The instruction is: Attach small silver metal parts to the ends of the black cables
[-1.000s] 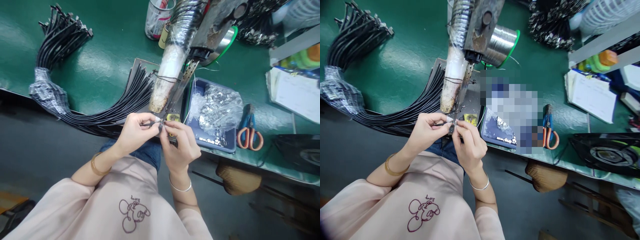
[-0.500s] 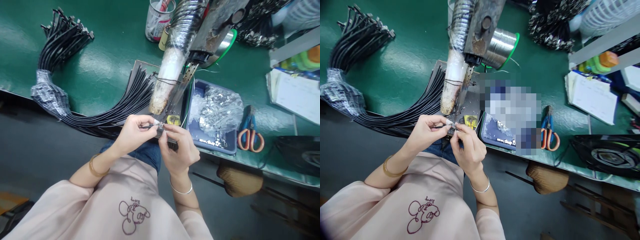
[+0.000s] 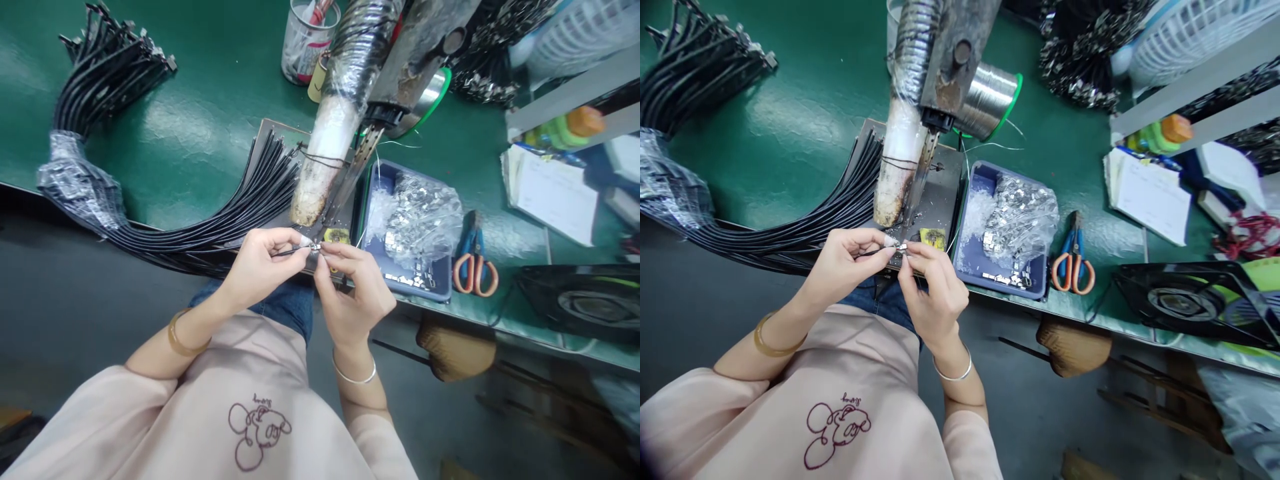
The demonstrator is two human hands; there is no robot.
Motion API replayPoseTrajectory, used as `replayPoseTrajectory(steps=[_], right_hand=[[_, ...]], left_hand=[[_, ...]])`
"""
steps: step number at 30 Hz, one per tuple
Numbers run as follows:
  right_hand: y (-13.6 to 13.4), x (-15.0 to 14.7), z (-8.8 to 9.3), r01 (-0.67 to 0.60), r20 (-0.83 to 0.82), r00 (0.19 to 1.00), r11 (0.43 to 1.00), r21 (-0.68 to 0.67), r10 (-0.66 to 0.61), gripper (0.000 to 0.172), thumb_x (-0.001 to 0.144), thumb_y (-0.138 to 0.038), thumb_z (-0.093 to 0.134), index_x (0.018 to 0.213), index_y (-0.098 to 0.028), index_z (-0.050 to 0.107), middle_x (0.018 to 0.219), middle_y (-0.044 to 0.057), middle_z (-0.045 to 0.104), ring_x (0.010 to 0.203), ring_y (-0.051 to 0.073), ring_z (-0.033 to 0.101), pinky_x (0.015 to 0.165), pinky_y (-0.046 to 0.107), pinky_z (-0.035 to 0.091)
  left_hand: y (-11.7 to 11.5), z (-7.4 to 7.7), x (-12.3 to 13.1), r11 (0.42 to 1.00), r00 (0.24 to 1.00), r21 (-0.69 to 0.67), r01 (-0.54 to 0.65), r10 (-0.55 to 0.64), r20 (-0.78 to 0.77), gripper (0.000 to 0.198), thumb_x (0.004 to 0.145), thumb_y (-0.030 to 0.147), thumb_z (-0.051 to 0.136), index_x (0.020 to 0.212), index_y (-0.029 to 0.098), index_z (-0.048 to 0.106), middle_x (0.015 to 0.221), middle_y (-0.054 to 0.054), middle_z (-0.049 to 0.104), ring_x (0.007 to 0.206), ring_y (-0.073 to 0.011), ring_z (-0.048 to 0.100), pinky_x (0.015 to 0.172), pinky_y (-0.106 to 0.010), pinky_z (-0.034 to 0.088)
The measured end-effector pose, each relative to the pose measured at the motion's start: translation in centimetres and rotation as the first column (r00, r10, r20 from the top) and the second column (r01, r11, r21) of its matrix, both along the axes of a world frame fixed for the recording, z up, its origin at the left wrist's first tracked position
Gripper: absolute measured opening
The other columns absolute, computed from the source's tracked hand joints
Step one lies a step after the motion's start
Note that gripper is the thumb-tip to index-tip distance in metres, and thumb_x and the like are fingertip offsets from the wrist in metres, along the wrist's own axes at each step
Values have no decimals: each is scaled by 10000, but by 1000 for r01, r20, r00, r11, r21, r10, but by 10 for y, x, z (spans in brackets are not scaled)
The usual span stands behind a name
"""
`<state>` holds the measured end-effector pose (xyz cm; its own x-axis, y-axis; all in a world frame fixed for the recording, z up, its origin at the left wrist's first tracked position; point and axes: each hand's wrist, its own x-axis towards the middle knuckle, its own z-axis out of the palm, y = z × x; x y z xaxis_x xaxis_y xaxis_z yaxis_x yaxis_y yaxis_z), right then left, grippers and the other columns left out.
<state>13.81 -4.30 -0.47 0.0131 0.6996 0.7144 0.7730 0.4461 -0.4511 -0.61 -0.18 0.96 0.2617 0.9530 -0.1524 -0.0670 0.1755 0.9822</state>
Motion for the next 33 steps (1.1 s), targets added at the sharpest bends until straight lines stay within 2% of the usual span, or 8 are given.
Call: replayPoseTrajectory(steps=[7,14,17,20,25,33], right_hand=[[0,0,4,6,-4,1000,1000,-12,-6,190,851,-55,701,870,-224,618,942,15,780,863,144,756,780,269,624],[-1,1,2,-11,13,1000,1000,-27,11,197,848,-53,693,868,-231,610,945,16,783,861,146,763,780,259,625],[-1,2,1,-19,15,1000,999,-27,20,197,848,-50,690,872,-228,607,947,21,783,864,143,760,779,255,622],[0,2,1,-20,-1,1000,999,-29,20,201,846,-48,695,860,-226,604,921,9,779,864,139,758,788,257,618],[1,2,2,-21,-8,1000,999,-47,21,183,856,-51,691,870,-224,632,929,9,782,862,146,762,800,273,614],[3,2,4,-5,37,999,1000,-24,6,174,859,-64,705,882,-231,662,937,9,789,848,145,763,800,259,617]], left_hand=[[2,3,1,1000,1000,22,-18,18,-5,151,708,254,688,693,109,726,571,8,569,510,-57,418,465,-170,321],[4,1,-1,1000,1000,4,12,-12,24,122,709,233,697,705,126,756,687,-34,714,593,-96,570,558,-187,480],[5,0,-1,999,999,17,28,-28,21,118,716,233,690,705,129,746,695,-33,716,601,-99,572,577,-196,489],[4,1,-1,999,999,42,34,-34,-8,124,734,239,669,708,125,709,630,-9,638,552,-84,500,529,-195,423],[1,1,-1,995,997,95,20,-13,-70,130,764,245,657,694,143,616,513,82,325,490,-58,273,457,-196,228],[0,-2,0,987,990,161,25,-2,-139,118,791,245,622,724,150,604,540,81,300,502,-63,247,462,-204,203]])
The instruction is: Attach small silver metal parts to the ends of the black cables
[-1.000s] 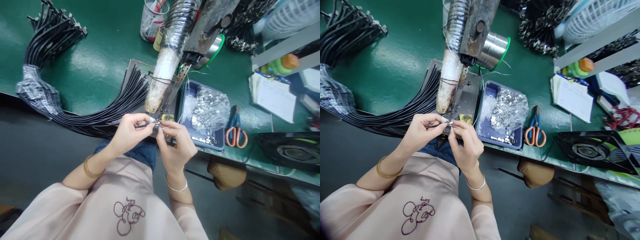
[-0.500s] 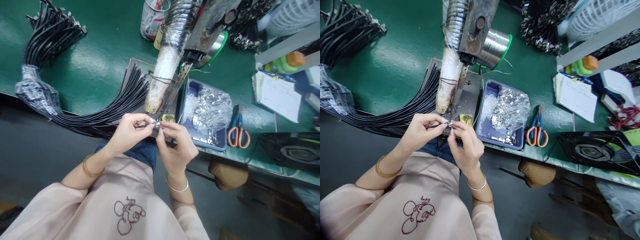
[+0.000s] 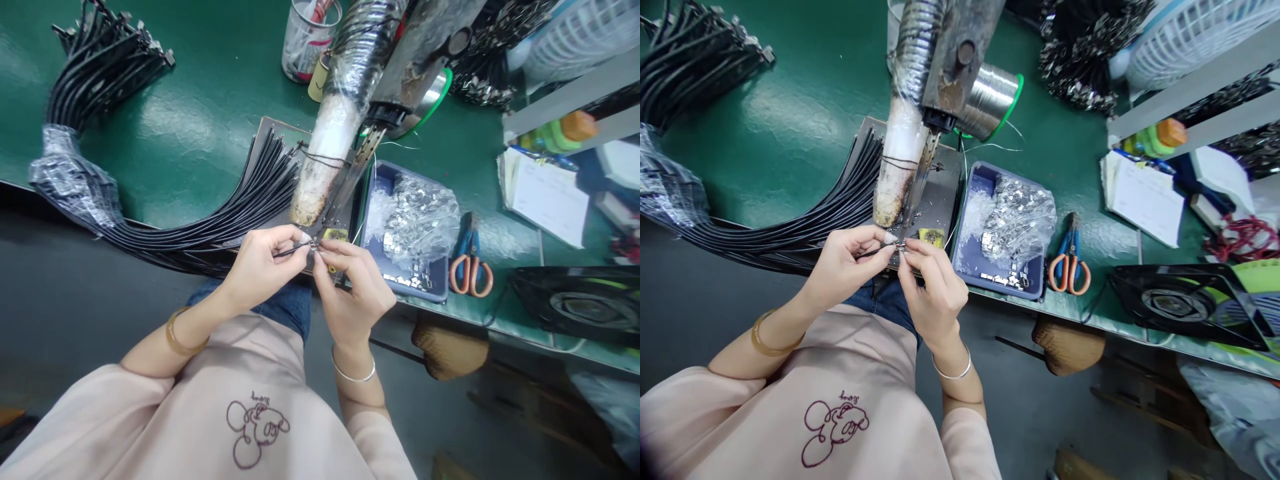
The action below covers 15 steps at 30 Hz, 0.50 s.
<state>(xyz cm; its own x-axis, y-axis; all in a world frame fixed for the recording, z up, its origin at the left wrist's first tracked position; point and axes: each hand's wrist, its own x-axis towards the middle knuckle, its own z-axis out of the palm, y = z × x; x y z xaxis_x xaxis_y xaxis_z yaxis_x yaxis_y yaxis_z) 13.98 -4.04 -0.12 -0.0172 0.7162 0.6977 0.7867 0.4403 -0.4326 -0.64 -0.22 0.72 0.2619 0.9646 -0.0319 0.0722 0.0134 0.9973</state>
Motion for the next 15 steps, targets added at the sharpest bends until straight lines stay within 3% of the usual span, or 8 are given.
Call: replayPoseTrajectory(steps=[9,15], right_hand=[[1,0,4,19,41,999,1000,17,-20,190,851,-57,727,909,-228,669,935,4,789,843,131,761,803,229,614],[-1,1,2,-20,103,995,999,38,16,202,849,-46,710,872,-221,612,960,42,792,851,137,765,791,232,619]], left_hand=[[0,0,-1,994,999,105,-2,7,-47,120,831,233,611,765,137,638,531,87,302,494,-62,249,472,-211,220],[-1,-1,-4,994,998,103,22,-16,-59,141,837,231,609,771,123,671,542,77,343,495,-58,253,458,-202,220]])
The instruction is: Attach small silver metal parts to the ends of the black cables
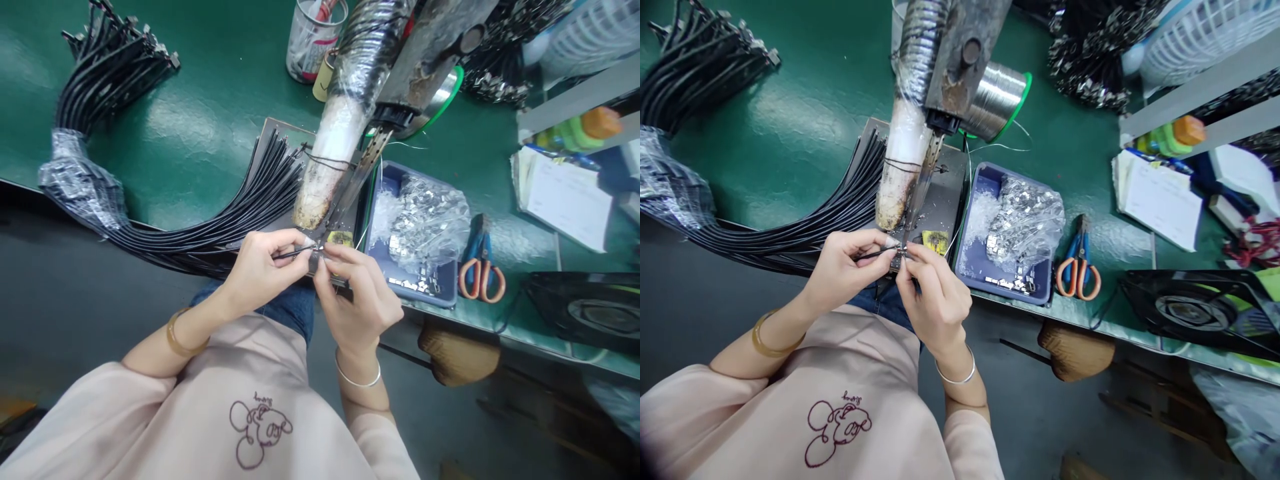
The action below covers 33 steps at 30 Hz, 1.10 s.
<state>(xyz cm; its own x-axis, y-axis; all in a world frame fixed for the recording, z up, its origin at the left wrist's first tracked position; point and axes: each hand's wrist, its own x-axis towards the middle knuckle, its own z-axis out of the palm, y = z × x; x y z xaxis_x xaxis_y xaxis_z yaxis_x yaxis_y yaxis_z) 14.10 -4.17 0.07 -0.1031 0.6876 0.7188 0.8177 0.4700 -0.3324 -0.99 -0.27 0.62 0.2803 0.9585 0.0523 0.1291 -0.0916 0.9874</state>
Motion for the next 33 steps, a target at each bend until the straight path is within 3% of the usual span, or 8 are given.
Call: replayPoseTrajectory(steps=[5,9,14,21,25,28,30,33], right_hand=[[-2,3,-1,-39,34,999,999,-30,40,194,862,-49,701,870,-217,604,970,51,794,853,131,768,777,214,611],[-11,10,5,-48,-157,987,990,-130,27,158,871,-80,707,891,-229,656,953,21,788,856,152,765,771,267,625],[-32,20,10,-17,-436,893,960,-280,-111,76,950,-171,639,946,-230,686,755,-39,730,443,72,591,429,197,472],[-26,9,8,-22,31,999,975,-219,29,44,926,-170,680,915,-213,683,598,-58,643,444,54,530,500,187,420],[-36,11,8,-102,-195,980,934,-343,36,78,937,-195,656,863,-219,652,598,-73,615,411,49,486,450,184,384],[-41,29,12,0,-345,931,949,-316,-115,108,951,-255,635,860,-224,682,590,-65,610,430,72,520,446,201,380],[-34,46,15,162,-298,917,932,-325,-264,161,947,-302,627,842,-212,710,557,-53,594,442,91,519,476,225,388],[-10,73,15,308,-60,926,835,-457,-374,235,879,-391,661,747,-199,693,603,-13,634,480,106,488,534,264,385]], left_hand=[[-2,-3,-2,1000,1000,15,13,-12,-18,131,815,210,620,766,113,693,531,80,321,500,-54,254,464,-197,213],[-2,-3,-2,976,988,-186,114,-92,124,110,762,220,640,752,115,672,513,65,432,470,-51,339,455,-183,280],[-4,-2,-3,919,956,-325,225,-143,256,102,733,223,662,719,126,631,572,-3,626,461,-58,455,460,-179,387],[-12,-8,-4,935,955,-266,236,-173,239,87,737,194,692,732,114,657,607,-8,645,520,-65,498,511,-176,433],[-10,-10,-15,820,867,-346,455,-319,384,131,772,243,734,767,121,688,575,1,647,504,-69,528,509,-174,434],[-8,-15,-25,694,770,-372,616,-430,472,171,771,286,769,763,118,734,554,-8,645,500,-77,540,523,-190,454],[-7,-19,-29,638,729,-379,670,-471,496,169,747,280,792,753,116,753,539,-7,636,479,-72,517,501,-189,437],[-6,-23,-28,621,720,-382,684,-493,489,151,729,253,799,733,108,758,555,-8,634,465,-57,475,470,-181,394]])
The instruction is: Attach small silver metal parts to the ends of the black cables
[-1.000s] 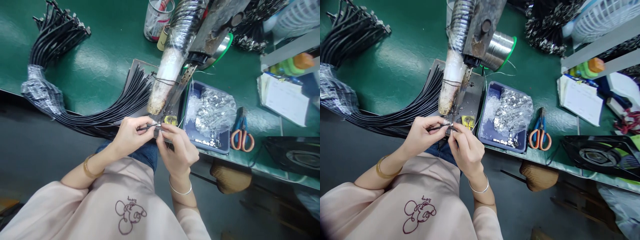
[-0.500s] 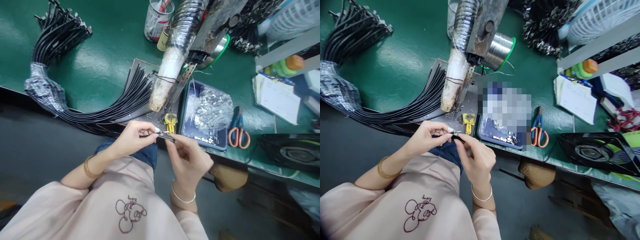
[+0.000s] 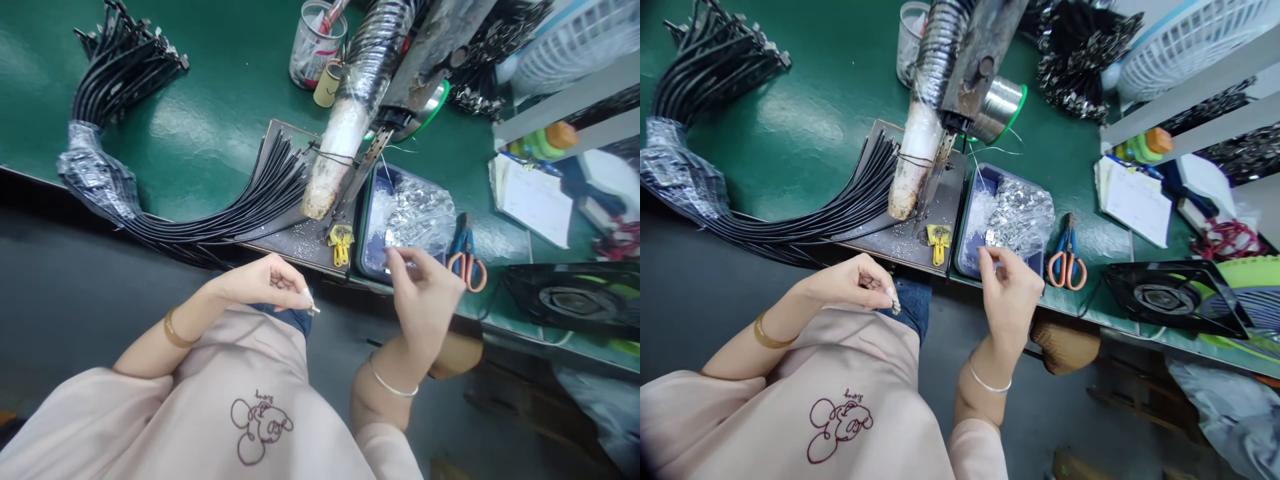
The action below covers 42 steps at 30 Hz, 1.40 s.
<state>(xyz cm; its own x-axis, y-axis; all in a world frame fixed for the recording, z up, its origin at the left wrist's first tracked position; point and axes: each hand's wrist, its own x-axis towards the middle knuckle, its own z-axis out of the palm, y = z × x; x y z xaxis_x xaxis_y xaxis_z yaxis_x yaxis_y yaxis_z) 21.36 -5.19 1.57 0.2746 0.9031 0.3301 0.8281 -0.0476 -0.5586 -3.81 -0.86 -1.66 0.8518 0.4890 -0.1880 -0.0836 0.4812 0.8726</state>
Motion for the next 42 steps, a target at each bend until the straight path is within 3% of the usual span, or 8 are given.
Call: replayPoseTrajectory(steps=[4,9,13,15,18,22,30,42], right_hand=[[31,20,-7,-35,45,998,984,-175,44,314,825,-496,639,748,-195,681,725,37,697,504,116,450,577,296,377],[40,21,-9,-65,-39,998,957,-284,56,309,764,-503,653,715,-198,645,631,-1,631,480,107,423,560,290,342],[27,10,-4,31,-95,995,992,-125,-44,256,767,-445,666,686,-212,600,456,-94,394,413,76,283,501,271,259],[17,0,0,107,-199,975,994,35,-98,234,771,-418,686,700,-212,599,510,-74,475,423,74,318,475,261,253],[2,-19,3,76,-364,931,973,216,8,168,767,-335,732,724,-211,627,714,0,659,573,115,548,498,244,367],[-10,-43,1,-120,-446,874,976,182,191,71,782,-255,746,754,-218,692,759,7,684,625,117,582,493,227,389],[-5,-68,-14,-227,-343,901,962,151,266,221,958,-255,585,759,-202,662,718,-8,664,634,116,584,581,244,437],[-5,-69,-15,-239,-384,883,963,126,270,238,961,-261,572,732,-207,609,677,-27,604,608,112,543,576,246,414]], left_hand=[[2,5,7,993,993,26,-119,119,-1,161,717,255,800,708,105,742,553,7,611,466,-50,448,464,-185,363],[3,8,16,948,948,23,-317,317,28,243,727,323,794,649,117,690,479,41,530,453,-44,409,471,-196,329],[2,8,20,904,905,54,-425,426,-10,284,760,362,753,637,132,641,491,38,542,445,-37,377,439,-186,275],[1,9,22,879,878,72,-472,476,-46,261,757,348,739,650,137,629,513,33,568,428,-32,355,418,-185,248],[-1,11,25,830,830,133,-541,553,-73,233,741,295,739,631,142,601,521,35,564,427,-33,376,425,-179,284],[-6,13,31,748,763,231,-622,645,-36,199,735,257,728,639,142,597,561,37,545,500,-52,453,505,-177,383],[-15,12,36,623,691,495,-605,720,-62,176,775,252,647,647,157,574,603,19,518,559,-82,436,524,-204,372],[-16,11,35,545,692,617,-567,722,-1,155,814,179,615,667,153,578,582,47,486,506,-59,388,472,-186,322]])
